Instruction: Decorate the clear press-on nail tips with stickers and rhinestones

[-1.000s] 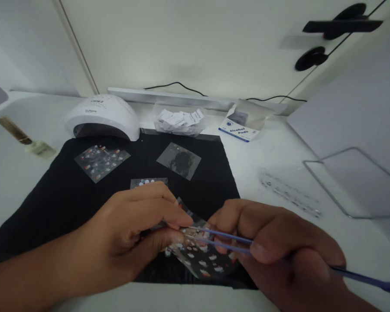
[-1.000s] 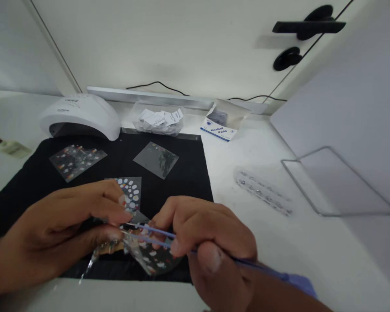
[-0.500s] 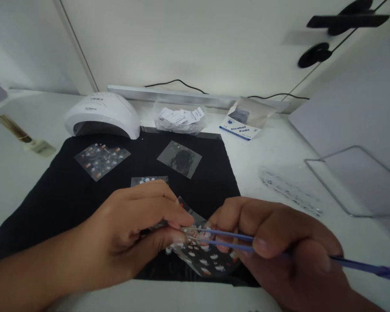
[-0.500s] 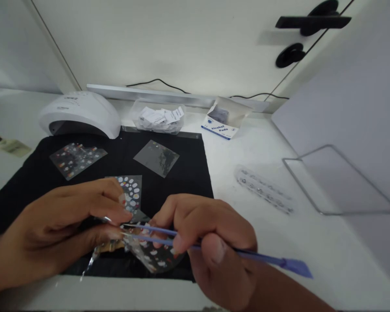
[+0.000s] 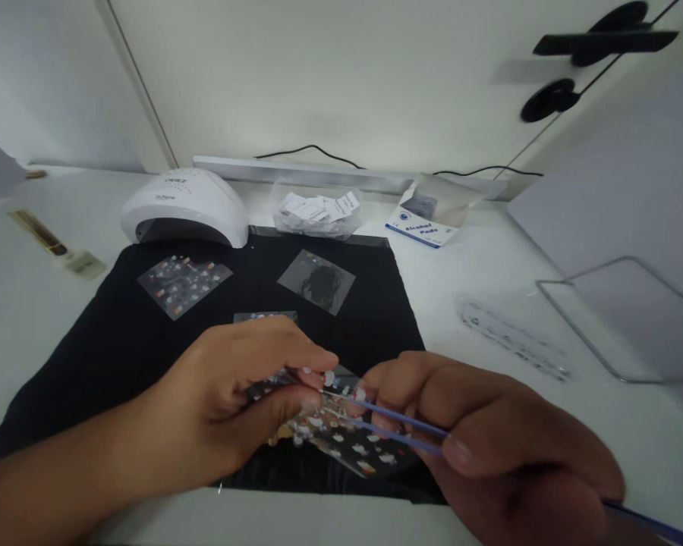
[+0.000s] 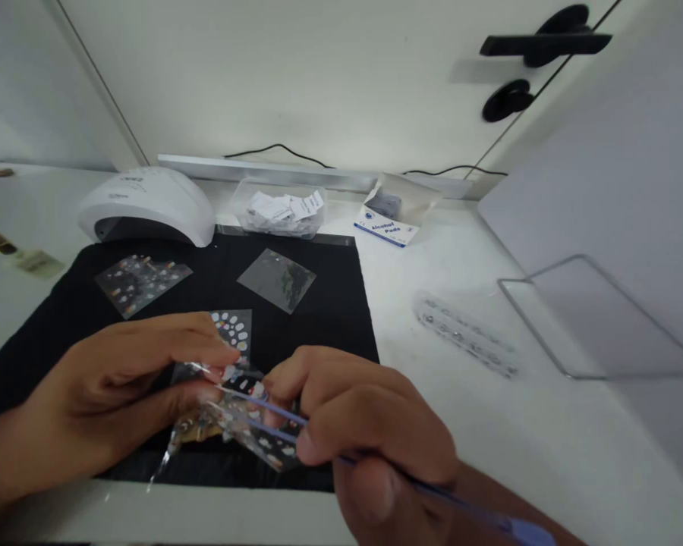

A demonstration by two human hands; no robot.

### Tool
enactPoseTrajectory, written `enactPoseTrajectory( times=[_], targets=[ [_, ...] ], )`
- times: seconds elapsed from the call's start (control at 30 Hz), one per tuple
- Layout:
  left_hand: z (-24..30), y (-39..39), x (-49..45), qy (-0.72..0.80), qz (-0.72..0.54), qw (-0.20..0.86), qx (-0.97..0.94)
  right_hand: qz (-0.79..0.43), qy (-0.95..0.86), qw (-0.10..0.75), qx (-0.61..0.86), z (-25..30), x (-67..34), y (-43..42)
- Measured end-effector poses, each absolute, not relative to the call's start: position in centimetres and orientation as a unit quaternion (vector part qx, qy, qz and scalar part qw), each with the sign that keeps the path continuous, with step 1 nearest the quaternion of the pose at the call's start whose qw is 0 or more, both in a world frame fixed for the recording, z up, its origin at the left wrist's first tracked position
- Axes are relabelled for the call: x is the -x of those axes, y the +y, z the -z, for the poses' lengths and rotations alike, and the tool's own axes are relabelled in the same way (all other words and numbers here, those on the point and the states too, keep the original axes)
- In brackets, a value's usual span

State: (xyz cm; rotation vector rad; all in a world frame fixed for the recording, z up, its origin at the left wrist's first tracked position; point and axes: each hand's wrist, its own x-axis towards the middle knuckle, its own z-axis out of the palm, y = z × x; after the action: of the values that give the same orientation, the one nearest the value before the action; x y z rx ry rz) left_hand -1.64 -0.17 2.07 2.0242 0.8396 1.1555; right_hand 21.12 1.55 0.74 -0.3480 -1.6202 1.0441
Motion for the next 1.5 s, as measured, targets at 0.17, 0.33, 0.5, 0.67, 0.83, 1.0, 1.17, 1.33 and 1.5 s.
enactPoseTrajectory(
  times=[0.17, 0.33, 0.5, 0.67, 0.83, 1.0, 1.17, 1.33, 1.5],
  targets=[
    [-2.2, -0.2, 1.6, 0.32, -0.438, 0.337, -0.769, -0.41, -0.727, 0.54, 0.112, -0.6, -21.6, 1.9],
    [-2.3, -0.1, 1.7, 0.317, -0.425, 0.342, -0.776, -0.428, -0.709, 0.546, 0.125, -1.3, -20.9, 1.9],
    [-2.2, -0.1, 1.7, 0.31, -0.424, 0.348, -0.777, -0.443, -0.698, 0.547, 0.133, -1.7, -20.8, 1.9],
    [-2.2, -0.1, 1.7, 0.313, -0.422, 0.364, -0.769, -0.454, -0.687, 0.549, 0.14, -1.9, -20.6, 2.1],
    [-2.1, -0.2, 1.8, 0.319, -0.424, 0.363, -0.766, -0.455, -0.7, 0.537, 0.122, -1.7, -20.9, 2.4],
    [-2.1, -0.1, 1.8, 0.318, -0.413, 0.372, -0.768, -0.466, -0.709, 0.52, 0.104, -1.6, -21.1, 2.6],
    [-2.1, -0.1, 1.8, 0.319, -0.413, 0.372, -0.768, -0.462, -0.707, 0.525, 0.109, -1.6, -21.2, 2.6],
    [-2.1, -0.1, 1.8, 0.326, -0.404, 0.381, -0.765, -0.47, -0.695, 0.535, 0.102, -1.4, -21.1, 2.6],
    [-2.2, -0.2, 1.9, 0.325, -0.404, 0.377, -0.767, -0.463, -0.711, 0.522, 0.084, -1.5, -20.9, 2.7]
  ],
)
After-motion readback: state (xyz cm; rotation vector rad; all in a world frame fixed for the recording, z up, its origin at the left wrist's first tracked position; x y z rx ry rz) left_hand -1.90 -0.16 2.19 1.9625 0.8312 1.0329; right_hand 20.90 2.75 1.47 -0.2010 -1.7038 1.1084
